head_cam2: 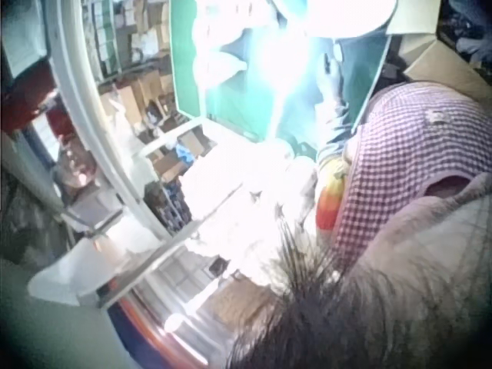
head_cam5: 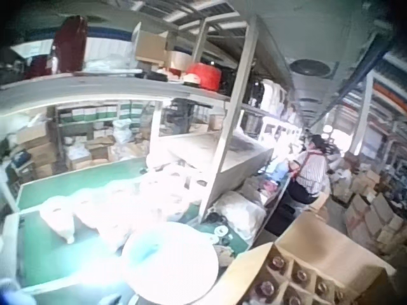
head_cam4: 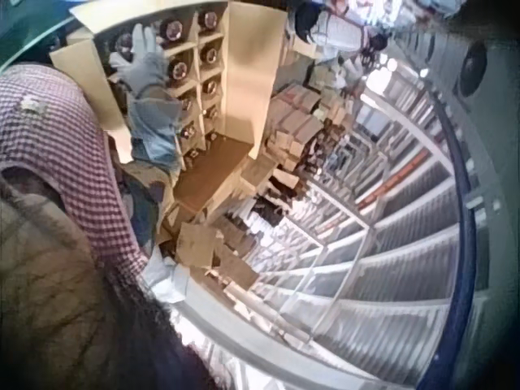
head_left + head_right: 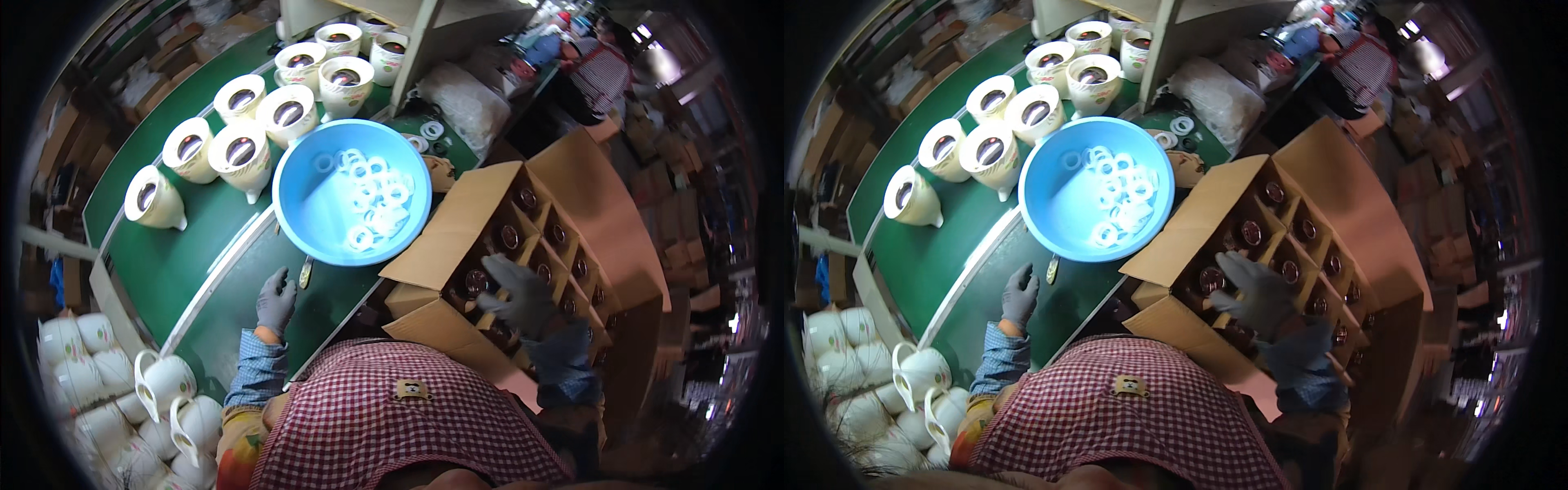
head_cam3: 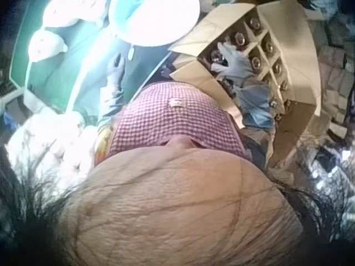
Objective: The person inserts small brown jars into white plastic pitchers and places white rings over the openings. The person repeatedly picks up pitchers and jars, inserts the jars, and secures them with rings, then sets the assembled units aside on the table.
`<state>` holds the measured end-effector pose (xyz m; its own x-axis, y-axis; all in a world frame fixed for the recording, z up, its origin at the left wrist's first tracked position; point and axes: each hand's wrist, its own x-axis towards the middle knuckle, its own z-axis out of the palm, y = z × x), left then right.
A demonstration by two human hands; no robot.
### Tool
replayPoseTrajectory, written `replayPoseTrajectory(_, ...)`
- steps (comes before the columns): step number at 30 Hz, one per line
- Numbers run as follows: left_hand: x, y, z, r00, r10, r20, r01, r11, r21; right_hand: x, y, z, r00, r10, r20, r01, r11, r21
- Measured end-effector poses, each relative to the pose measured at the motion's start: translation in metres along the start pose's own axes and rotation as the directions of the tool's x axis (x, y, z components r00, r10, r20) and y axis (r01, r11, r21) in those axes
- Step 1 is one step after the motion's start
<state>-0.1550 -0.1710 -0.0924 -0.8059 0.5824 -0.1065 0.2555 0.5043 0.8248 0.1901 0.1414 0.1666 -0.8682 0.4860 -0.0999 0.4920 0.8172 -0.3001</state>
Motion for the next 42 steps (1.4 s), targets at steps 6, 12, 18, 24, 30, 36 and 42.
replayPoseTrajectory(6,-0.064,0.065,-0.014,0.995,0.104,0.001,-0.101,0.969,-0.225,0.028,0.006,0.023,0.943,0.080,0.323,-0.088,0.996,0.010)
replayPoseTrajectory(12,-0.090,0.130,-0.026,0.886,0.161,0.435,0.008,0.932,-0.362,-0.001,-0.009,-0.103,0.981,-0.166,-0.105,0.191,0.930,0.314)
replayPoseTrajectory(18,-0.079,0.191,-0.020,0.772,0.475,0.423,0.342,0.250,-0.906,0.061,-0.094,-0.085,0.912,-0.397,-0.101,0.388,0.759,0.523)
replayPoseTrajectory(24,-0.115,0.063,-0.036,0.913,0.229,0.339,0.396,-0.286,-0.873,0.173,-0.183,0.013,0.566,-0.674,0.475,0.161,0.656,0.737)
replayPoseTrajectory(30,-0.148,0.017,-0.075,0.957,-0.131,0.257,0.239,-0.140,-0.961,0.361,-0.090,0.121,0.943,-0.067,0.325,0.197,0.901,-0.386)
replayPoseTrajectory(36,-0.171,-0.010,-0.081,0.986,-0.148,0.077,0.040,-0.243,-0.969,0.376,-0.073,0.191,0.892,0.169,0.419,0.197,0.689,-0.698)
replayPoseTrajectory(42,-0.158,0.005,-0.092,0.993,-0.069,0.098,0.079,-0.246,-0.966,0.370,-0.080,0.153,0.907,0.236,0.350,-0.108,0.931,-0.350)
